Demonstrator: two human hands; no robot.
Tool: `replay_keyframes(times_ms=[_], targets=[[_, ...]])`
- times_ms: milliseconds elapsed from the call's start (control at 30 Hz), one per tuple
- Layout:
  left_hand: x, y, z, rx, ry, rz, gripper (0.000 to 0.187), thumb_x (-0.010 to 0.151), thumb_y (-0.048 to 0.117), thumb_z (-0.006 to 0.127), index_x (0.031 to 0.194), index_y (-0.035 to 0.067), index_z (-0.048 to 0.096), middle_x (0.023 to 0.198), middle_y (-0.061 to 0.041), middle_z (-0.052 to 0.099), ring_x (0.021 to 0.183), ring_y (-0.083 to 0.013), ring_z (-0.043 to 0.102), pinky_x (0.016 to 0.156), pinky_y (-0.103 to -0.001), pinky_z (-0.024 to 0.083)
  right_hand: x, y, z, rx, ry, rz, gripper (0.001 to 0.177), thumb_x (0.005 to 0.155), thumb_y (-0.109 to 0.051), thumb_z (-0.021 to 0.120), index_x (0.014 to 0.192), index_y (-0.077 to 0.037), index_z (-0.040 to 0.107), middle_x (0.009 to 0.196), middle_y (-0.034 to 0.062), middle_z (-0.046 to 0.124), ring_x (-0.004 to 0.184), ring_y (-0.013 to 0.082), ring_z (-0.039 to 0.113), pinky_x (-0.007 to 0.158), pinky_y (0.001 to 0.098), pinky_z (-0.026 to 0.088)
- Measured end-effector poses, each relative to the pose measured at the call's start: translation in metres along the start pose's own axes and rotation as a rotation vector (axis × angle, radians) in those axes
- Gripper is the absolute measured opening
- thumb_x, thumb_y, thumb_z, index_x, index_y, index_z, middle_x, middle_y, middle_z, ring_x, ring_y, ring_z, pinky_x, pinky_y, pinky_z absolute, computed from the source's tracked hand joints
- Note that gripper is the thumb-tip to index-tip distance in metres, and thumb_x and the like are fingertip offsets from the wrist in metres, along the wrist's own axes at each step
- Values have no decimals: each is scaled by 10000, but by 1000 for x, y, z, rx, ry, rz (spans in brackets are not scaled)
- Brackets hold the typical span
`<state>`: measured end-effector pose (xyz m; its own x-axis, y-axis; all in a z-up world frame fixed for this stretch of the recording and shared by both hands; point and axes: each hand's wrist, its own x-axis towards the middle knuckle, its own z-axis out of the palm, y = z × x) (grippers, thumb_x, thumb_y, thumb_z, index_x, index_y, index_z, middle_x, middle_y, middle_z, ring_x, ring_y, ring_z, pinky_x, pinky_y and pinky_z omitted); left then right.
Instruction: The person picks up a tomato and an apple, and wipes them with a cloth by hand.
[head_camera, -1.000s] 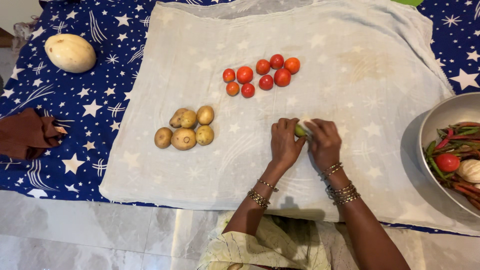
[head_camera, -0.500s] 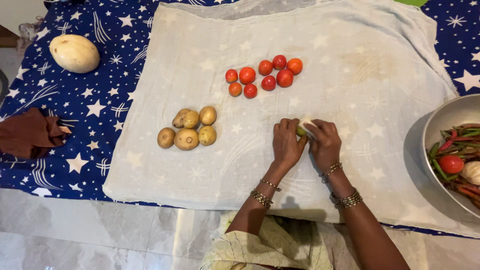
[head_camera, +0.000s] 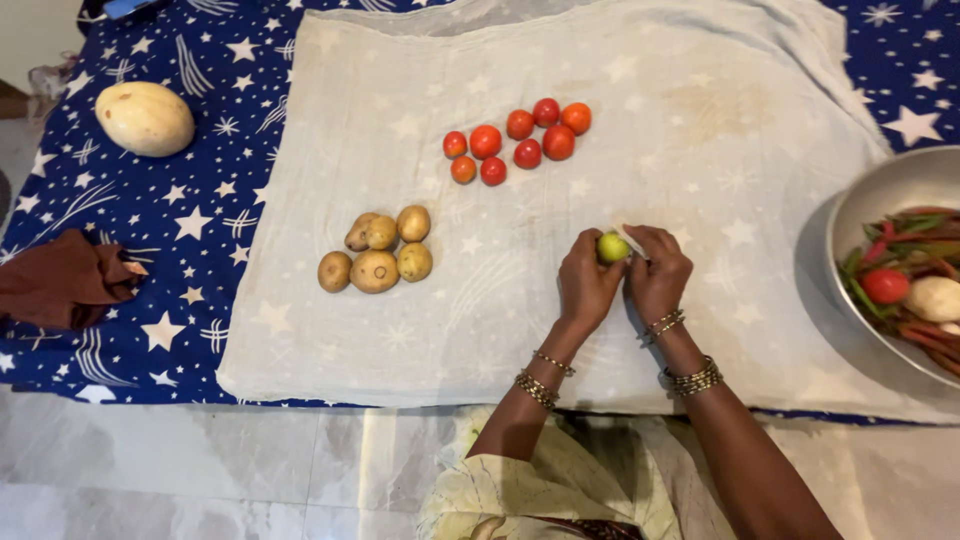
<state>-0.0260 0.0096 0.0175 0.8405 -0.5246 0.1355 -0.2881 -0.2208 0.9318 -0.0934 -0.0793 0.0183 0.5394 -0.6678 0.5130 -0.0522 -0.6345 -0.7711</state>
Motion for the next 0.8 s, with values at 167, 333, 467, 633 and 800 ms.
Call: replay_keyframes(times_ms=[167, 333, 467, 633, 800], targets=[[-32, -3, -7, 77, 123, 210, 430, 717, 44, 818, 1106, -15, 644, 1017, -214, 675, 939, -392, 658, 789, -448, 545, -31, -21, -24, -254, -54, -280, 388, 769, 82, 669, 1120, -53, 762, 1064, 155, 722, 971, 333, 679, 831, 411, 567], [-63, -10, 8, 88, 169, 167, 512, 753, -19, 739, 1252, -38, 624, 1063, -207, 620, 953, -373, 625, 807, -437, 539, -61, -33, -31, -265, -20, -228, 304, 799, 45, 678, 1084, -36, 747, 1034, 150, 707, 961, 338, 664, 823, 422, 561], [-79, -21, 20, 108, 135, 228, 554, 770, -103, 655, 1320, -48, 622, 1106, -191, 591, 1019, -357, 599, 859, -420, 533, -89, -30, -41, -303, -20, -235, 289, 800, 46, 681, 1075, -15, 746, 1031, 164, 701, 950, 360, 662, 812, 428, 556], [-88, -15, 18, 130, 104, 342, 557, 776, -117, 686, 1315, -13, 597, 1178, -193, 565, 1089, -384, 574, 888, -412, 532, -115, 1, -51, 102, -33, 52, 334, 814, 105, 614, 1080, -27, 767, 1054, 105, 727, 995, 264, 697, 857, 350, 578], [-93, -2, 13, 48, 74, 249, 539, 813, -52, 742, 1315, 39, 567, 1207, -184, 548, 1086, -358, 584, 807, -381, 572, -118, 56, -51, 559, -110, 433, 246, 926, 68, 630, 1123, -24, 745, 1070, 20, 748, 983, 91, 673, 876, 238, 548]])
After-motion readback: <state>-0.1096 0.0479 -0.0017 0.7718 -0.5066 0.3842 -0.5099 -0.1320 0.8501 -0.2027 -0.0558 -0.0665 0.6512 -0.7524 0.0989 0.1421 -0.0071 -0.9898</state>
